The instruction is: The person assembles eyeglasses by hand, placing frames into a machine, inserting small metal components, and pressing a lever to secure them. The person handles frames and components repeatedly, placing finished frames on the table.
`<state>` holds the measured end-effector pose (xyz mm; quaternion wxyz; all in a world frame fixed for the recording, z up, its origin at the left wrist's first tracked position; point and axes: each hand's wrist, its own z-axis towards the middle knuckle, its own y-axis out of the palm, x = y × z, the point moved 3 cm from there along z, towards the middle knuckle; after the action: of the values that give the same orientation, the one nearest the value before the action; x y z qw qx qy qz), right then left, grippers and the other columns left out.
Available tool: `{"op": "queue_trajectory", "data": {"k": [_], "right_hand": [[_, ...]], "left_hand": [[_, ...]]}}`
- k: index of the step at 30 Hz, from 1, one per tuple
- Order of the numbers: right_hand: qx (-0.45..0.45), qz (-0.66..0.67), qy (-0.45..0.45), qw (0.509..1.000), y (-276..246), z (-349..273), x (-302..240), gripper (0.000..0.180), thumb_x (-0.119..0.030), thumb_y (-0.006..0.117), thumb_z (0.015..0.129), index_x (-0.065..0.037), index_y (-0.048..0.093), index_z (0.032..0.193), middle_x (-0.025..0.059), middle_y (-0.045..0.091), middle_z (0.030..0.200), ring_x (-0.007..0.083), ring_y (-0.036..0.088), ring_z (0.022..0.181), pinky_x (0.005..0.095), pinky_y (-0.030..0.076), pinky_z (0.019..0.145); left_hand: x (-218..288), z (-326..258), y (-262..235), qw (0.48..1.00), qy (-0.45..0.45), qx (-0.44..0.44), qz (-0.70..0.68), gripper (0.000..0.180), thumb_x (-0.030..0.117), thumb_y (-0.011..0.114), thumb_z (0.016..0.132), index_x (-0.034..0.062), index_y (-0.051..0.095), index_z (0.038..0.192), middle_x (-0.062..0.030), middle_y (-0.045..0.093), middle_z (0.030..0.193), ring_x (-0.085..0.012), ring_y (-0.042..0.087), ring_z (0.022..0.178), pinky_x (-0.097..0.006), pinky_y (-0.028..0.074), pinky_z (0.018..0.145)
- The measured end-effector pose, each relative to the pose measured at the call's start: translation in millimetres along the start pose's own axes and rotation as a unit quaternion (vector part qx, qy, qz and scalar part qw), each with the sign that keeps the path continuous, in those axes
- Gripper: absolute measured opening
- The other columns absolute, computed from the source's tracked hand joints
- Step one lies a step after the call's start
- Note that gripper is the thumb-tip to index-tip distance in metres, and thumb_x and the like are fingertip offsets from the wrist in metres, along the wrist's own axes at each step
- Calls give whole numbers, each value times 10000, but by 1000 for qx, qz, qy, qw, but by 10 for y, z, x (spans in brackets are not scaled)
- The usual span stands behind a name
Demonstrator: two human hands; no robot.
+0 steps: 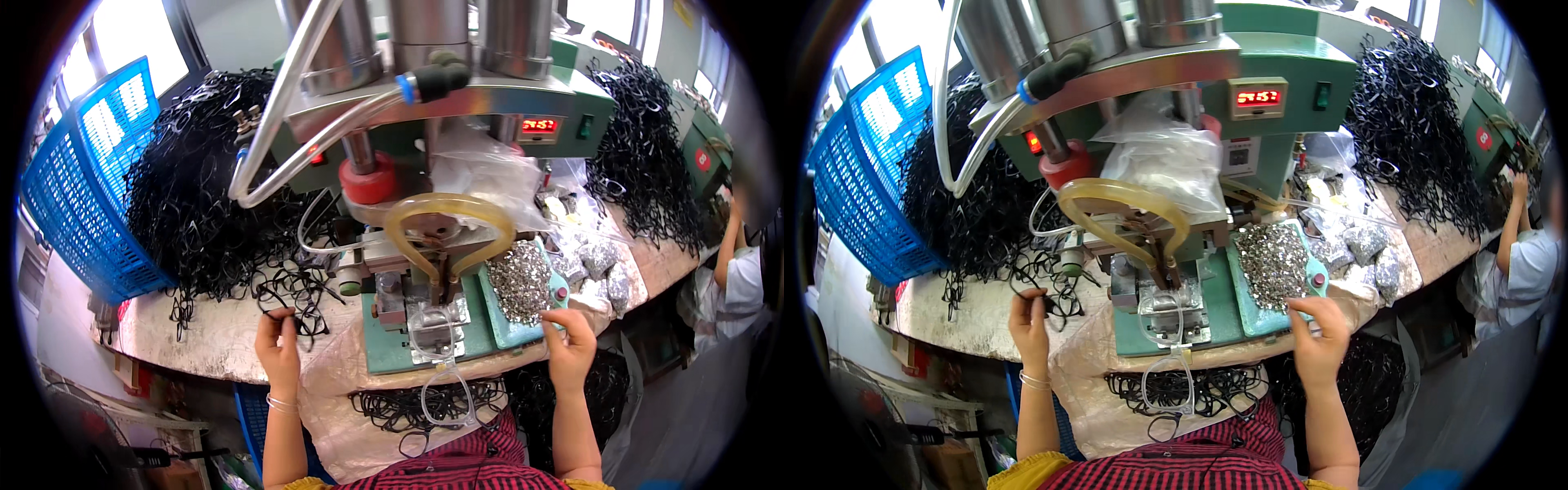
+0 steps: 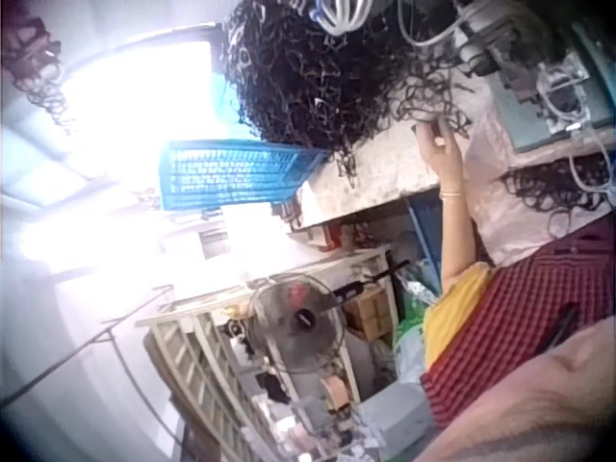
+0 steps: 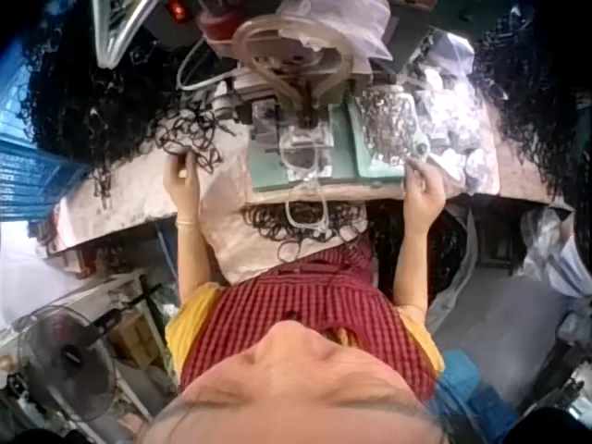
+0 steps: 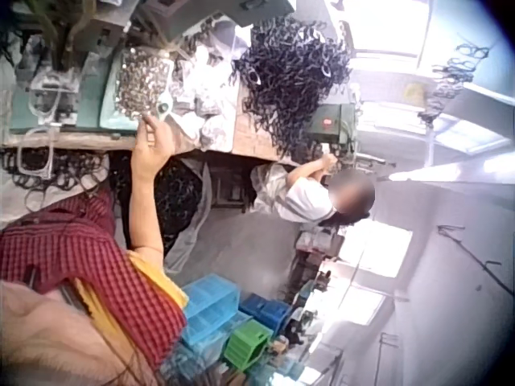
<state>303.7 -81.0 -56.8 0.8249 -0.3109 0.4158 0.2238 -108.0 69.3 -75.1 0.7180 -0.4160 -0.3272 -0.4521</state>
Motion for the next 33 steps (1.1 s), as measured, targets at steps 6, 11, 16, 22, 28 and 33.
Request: {"op": "queue_trajectory", "data": {"k": [6,11,16,22,28,33], "right_hand": [[-68,80,-210,972,805,485,-688,166,31,698,764,-13,684,924,126,696,891,276,675,823,365,522,748],[-107,208,-29,972,1034,334,-680,351,3,691,825,35,563,1151,113,690,941,171,678,900,291,512,806],[-122,249,14,961,1036,290,-736,446,6,689,828,43,497,1229,98,667,1018,147,657,939,267,483,866],[-163,306,79,935,990,226,-970,594,0,665,844,29,393,1371,135,643,1178,178,603,1093,307,408,1015],[-122,43,-139,982,751,399,-733,340,-51,661,789,-14,659,1126,166,662,1151,327,616,1124,421,463,996],[-37,-240,-92,966,489,415,312,218,-139,767,730,-99,729,940,227,603,1220,407,502,1257,473,417,1030]], "left_hand": [[-204,98,324,980,-45,-1,-194,86,67,521,994,33,598,974,-19,638,885,-64,576,708,-198,433,584],[-282,-187,397,972,-92,48,-211,158,149,540,1022,13,620,1035,-31,641,885,-81,589,701,-215,485,592],[303,-82,384,962,-9,68,-264,146,98,508,1019,-3,611,1040,-79,660,908,-148,625,795,-292,522,751],[1451,-161,351,908,315,65,-267,82,116,558,956,108,635,980,-111,710,856,-235,577,768,-388,474,766],[1587,-295,725,890,409,-195,-59,128,137,752,761,150,756,889,-32,746,997,-217,567,803,-413,509,824],[1455,-277,958,858,458,-231,-27,269,152,778,702,153,762,970,-3,737,1034,-208,545,788,-425,512,866]]}}
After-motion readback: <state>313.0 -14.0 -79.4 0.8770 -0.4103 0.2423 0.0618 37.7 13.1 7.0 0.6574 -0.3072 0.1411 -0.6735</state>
